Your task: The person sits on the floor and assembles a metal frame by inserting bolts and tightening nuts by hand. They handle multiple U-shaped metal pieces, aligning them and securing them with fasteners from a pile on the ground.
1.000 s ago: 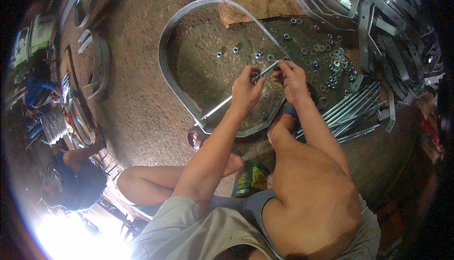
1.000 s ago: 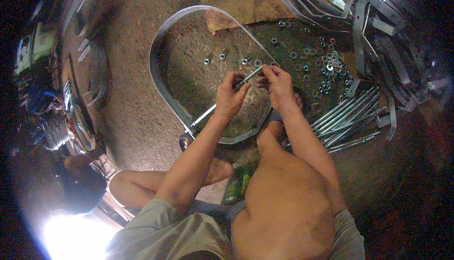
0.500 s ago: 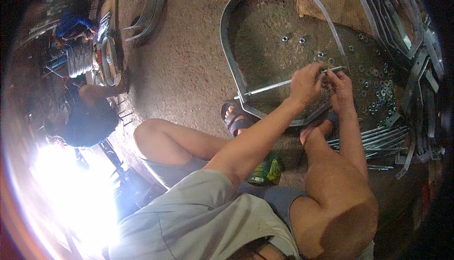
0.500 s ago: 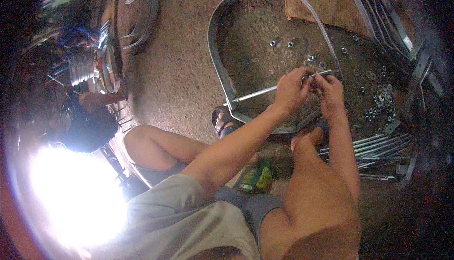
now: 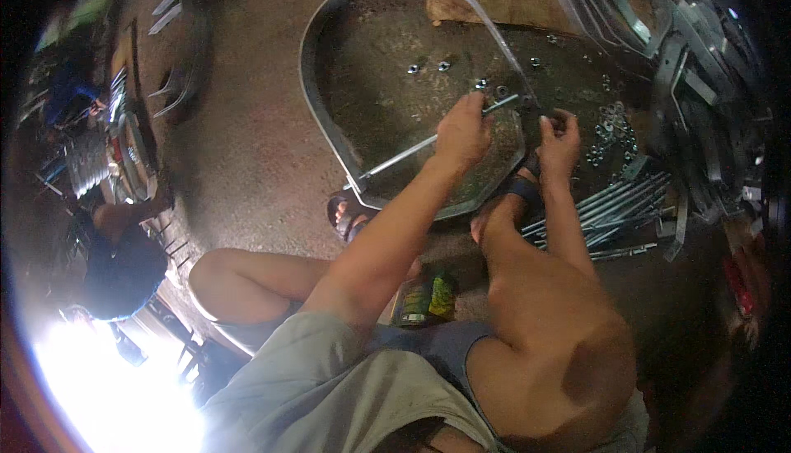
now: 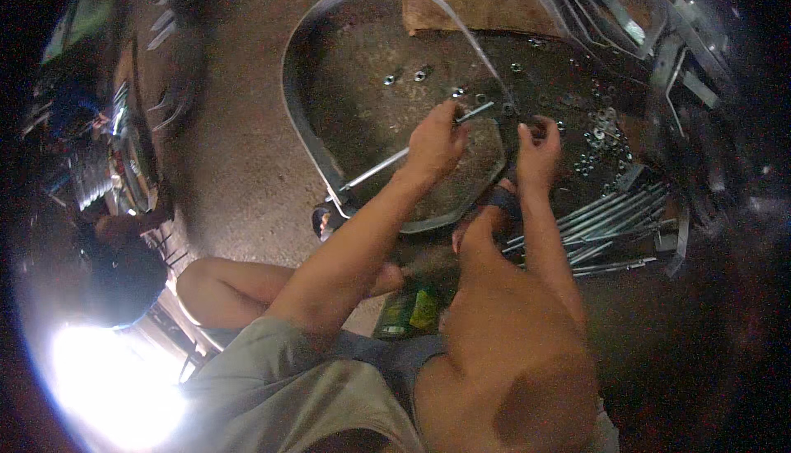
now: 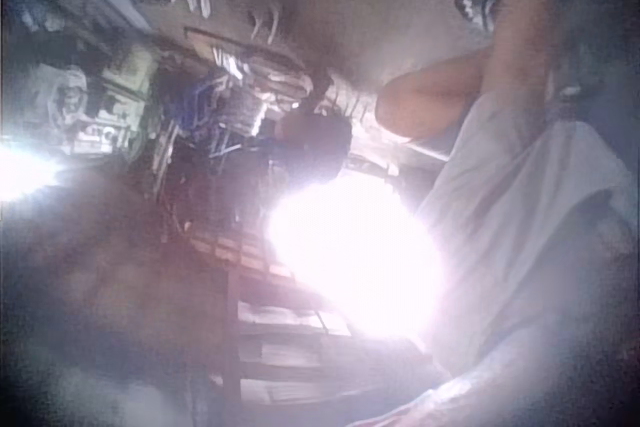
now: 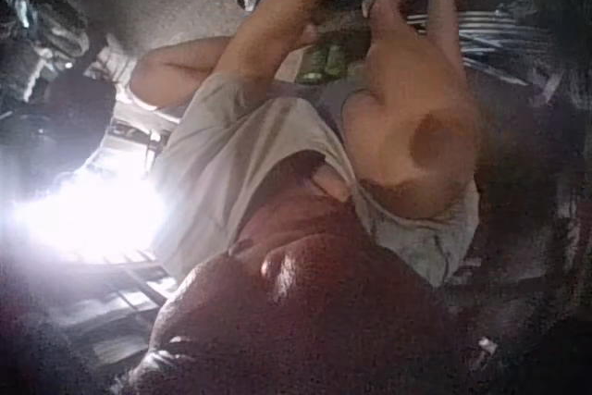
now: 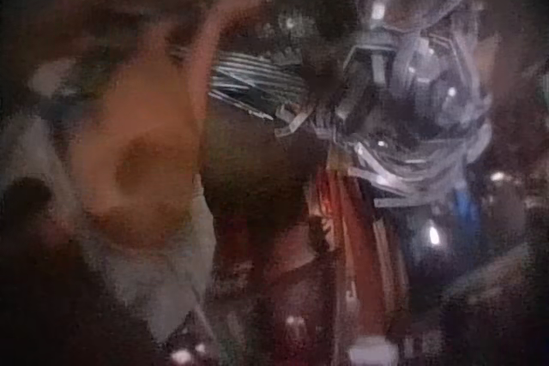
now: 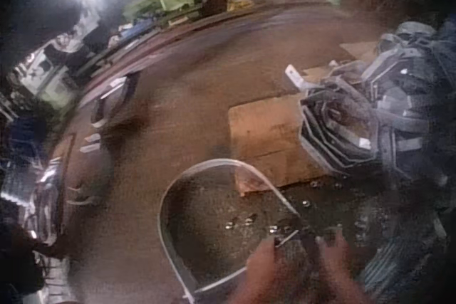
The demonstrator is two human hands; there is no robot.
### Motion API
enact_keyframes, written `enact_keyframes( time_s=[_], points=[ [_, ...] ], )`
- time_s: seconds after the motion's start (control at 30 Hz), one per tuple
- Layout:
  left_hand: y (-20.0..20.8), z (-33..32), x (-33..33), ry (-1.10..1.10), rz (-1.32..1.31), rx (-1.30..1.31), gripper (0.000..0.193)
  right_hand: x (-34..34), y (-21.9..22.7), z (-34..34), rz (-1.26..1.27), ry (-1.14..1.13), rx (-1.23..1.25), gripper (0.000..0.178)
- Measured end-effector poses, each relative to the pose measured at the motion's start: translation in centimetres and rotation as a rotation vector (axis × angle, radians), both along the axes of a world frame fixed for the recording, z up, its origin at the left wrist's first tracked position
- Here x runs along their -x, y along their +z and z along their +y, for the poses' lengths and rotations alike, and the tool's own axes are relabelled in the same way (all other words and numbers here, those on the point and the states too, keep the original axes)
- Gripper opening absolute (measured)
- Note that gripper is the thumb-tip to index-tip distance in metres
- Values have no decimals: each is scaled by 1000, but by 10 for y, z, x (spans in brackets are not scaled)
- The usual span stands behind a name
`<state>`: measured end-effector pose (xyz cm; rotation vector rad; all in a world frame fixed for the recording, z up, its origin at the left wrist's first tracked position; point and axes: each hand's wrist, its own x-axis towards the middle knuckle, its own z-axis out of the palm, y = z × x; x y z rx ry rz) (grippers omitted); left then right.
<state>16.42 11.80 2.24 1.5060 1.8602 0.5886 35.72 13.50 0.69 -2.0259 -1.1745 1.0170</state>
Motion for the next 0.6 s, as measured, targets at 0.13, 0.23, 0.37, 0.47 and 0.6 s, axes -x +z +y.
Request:
enact_keyframes(
  time_s=[0.13, 0.23, 0.37, 0.47, 0.6],
  points=[
    [-2, 4, 0, -21, -36, 128, 39, -6, -20, 22, -33, 149, -22, 39],
    [-4, -4, 5, -29, -111, 74, 33, 6, 0, 52, -118, 398, 0, 41],
    [2, -9, -4, -48, -30, -5, 29, 3, -11, 80, -429, 749, 55, 45],
    [11, -9, 1, -37, -18, -18, 28, 6, -16, 89, -325, 774, 61, 46],
    [19, -7, 5, -38, -51, -45, 26, -5, -33, 95, -38, 692, 4, 39]
  ],
)
